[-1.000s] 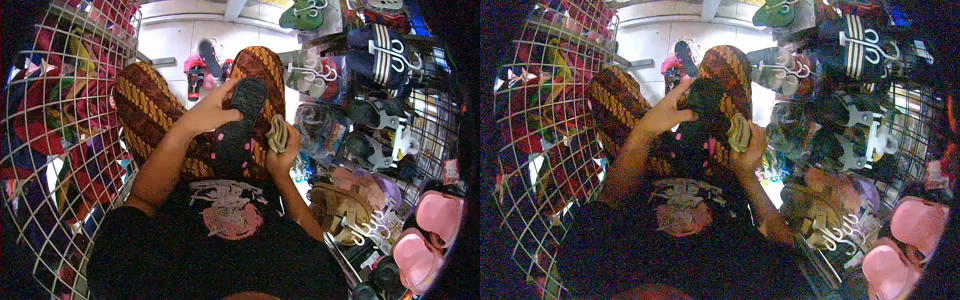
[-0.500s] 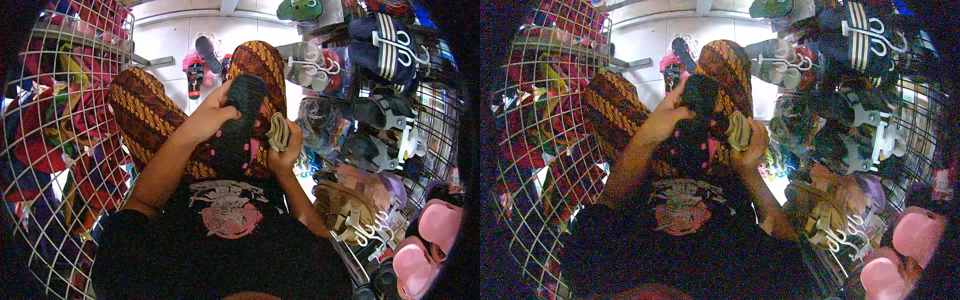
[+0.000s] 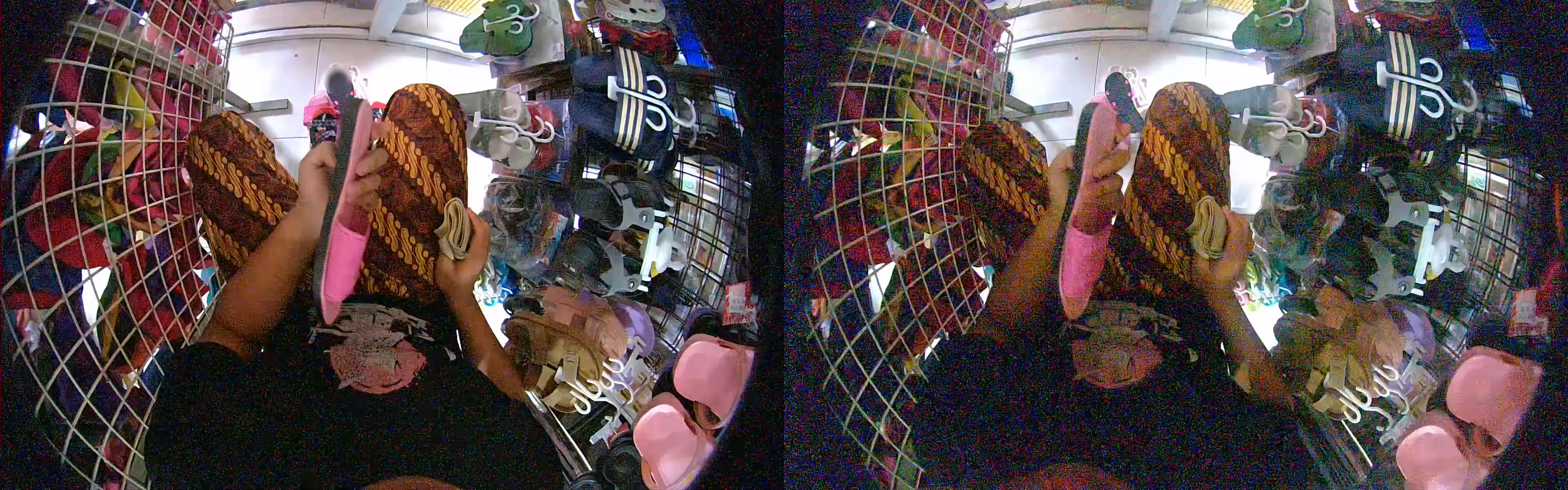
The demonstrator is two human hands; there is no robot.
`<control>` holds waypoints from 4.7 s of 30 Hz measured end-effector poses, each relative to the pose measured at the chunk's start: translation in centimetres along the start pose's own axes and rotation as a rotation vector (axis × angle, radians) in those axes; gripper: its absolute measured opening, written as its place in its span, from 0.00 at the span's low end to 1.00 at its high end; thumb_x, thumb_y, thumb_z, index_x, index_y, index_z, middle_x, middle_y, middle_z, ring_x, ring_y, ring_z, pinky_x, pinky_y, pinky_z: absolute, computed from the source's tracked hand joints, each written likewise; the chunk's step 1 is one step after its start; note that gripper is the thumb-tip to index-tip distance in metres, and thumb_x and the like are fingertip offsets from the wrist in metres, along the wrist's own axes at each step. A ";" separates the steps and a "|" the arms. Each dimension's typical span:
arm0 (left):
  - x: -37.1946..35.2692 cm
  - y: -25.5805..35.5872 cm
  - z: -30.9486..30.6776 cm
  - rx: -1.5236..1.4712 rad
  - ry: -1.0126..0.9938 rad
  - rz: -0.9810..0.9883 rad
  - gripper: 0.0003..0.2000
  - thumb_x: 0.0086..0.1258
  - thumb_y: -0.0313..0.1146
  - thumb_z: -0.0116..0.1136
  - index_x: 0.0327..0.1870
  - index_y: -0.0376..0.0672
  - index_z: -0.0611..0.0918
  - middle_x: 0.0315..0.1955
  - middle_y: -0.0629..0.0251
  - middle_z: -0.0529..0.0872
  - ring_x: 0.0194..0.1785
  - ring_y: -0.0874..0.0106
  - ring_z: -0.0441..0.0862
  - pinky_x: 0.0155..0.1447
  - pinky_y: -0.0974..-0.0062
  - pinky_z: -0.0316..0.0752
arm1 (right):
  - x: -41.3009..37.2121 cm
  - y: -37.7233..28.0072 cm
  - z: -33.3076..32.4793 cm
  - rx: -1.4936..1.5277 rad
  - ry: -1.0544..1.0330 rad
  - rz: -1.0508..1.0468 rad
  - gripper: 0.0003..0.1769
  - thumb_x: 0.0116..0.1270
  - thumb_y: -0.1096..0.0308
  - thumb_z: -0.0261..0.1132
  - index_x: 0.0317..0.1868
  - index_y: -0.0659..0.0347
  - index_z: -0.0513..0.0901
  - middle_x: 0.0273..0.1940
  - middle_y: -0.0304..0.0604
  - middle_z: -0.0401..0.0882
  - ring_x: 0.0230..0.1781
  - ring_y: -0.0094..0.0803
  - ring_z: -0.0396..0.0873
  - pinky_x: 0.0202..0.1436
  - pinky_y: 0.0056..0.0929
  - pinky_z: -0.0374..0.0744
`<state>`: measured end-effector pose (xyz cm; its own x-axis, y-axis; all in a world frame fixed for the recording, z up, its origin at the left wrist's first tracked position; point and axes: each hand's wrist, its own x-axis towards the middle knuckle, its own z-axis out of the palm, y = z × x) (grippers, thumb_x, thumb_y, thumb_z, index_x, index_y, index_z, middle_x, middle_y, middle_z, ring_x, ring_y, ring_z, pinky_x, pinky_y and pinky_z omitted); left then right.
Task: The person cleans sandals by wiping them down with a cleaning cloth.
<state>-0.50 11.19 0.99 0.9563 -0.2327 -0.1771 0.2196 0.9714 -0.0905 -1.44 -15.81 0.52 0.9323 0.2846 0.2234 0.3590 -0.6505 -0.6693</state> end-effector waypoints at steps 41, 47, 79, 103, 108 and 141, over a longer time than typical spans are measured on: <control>-2.7 -3.7 0.1 0.701 0.015 -0.102 0.36 0.60 0.30 0.66 0.72 0.39 0.65 0.58 0.64 0.80 0.58 0.72 0.79 0.65 0.72 0.73 | 8.1 -12.0 -4.0 -0.294 -0.153 -0.454 0.29 0.46 0.68 0.78 0.54 0.46 0.86 0.49 0.46 0.76 0.50 0.45 0.75 0.54 0.38 0.74; -2.3 -3.9 0.4 0.782 -0.109 -0.113 0.35 0.62 0.29 0.66 0.72 0.41 0.65 0.57 0.65 0.79 0.56 0.74 0.78 0.60 0.73 0.75 | 9.3 -12.8 -5.3 -0.235 -0.061 -0.282 0.25 0.49 0.63 0.75 0.50 0.54 0.84 0.49 0.49 0.77 0.51 0.51 0.74 0.57 0.44 0.72; 0.8 14.5 -0.9 1.124 0.662 1.015 0.29 0.54 0.26 0.73 0.55 0.37 0.70 0.42 0.62 0.79 0.43 0.68 0.80 0.48 0.68 0.78 | 17.5 -4.1 9.0 -0.171 -0.010 -0.009 0.34 0.54 0.73 0.66 0.64 0.45 0.78 0.49 0.45 0.76 0.50 0.48 0.76 0.57 0.47 0.73; 2.7 23.4 -11.2 0.824 0.713 1.075 0.17 0.60 0.34 0.65 0.49 0.45 0.76 0.37 0.65 0.80 0.38 0.68 0.82 0.41 0.68 0.80 | 16.5 -9.4 23.5 -0.100 -0.402 -0.145 0.41 0.56 0.71 0.63 0.71 0.30 0.69 0.50 0.52 0.70 0.53 0.52 0.73 0.54 0.51 0.74; 2.2 21.1 -6.0 0.432 0.789 1.076 0.14 0.65 0.43 0.61 0.46 0.45 0.78 0.37 0.65 0.82 0.41 0.65 0.81 0.45 0.66 0.79 | 17.9 -7.4 23.5 -0.113 -0.464 0.196 0.39 0.57 0.65 0.67 0.71 0.32 0.68 0.52 0.51 0.70 0.57 0.53 0.72 0.58 0.51 0.73; 4.9 19.9 -8.1 0.767 0.535 0.153 0.34 0.74 0.67 0.41 0.64 0.45 0.76 0.51 0.62 0.84 0.49 0.66 0.83 0.53 0.66 0.80 | 21.5 -8.5 19.6 0.493 -0.587 -0.043 0.17 0.59 0.67 0.70 0.50 0.59 0.83 0.40 0.51 0.86 0.41 0.44 0.85 0.47 0.36 0.80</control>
<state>7.01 29.01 -9.64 0.8118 0.0937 -0.5763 0.3478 0.7153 0.6062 14.68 9.67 -2.83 0.6918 0.7193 -0.0640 0.2047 -0.2804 -0.9378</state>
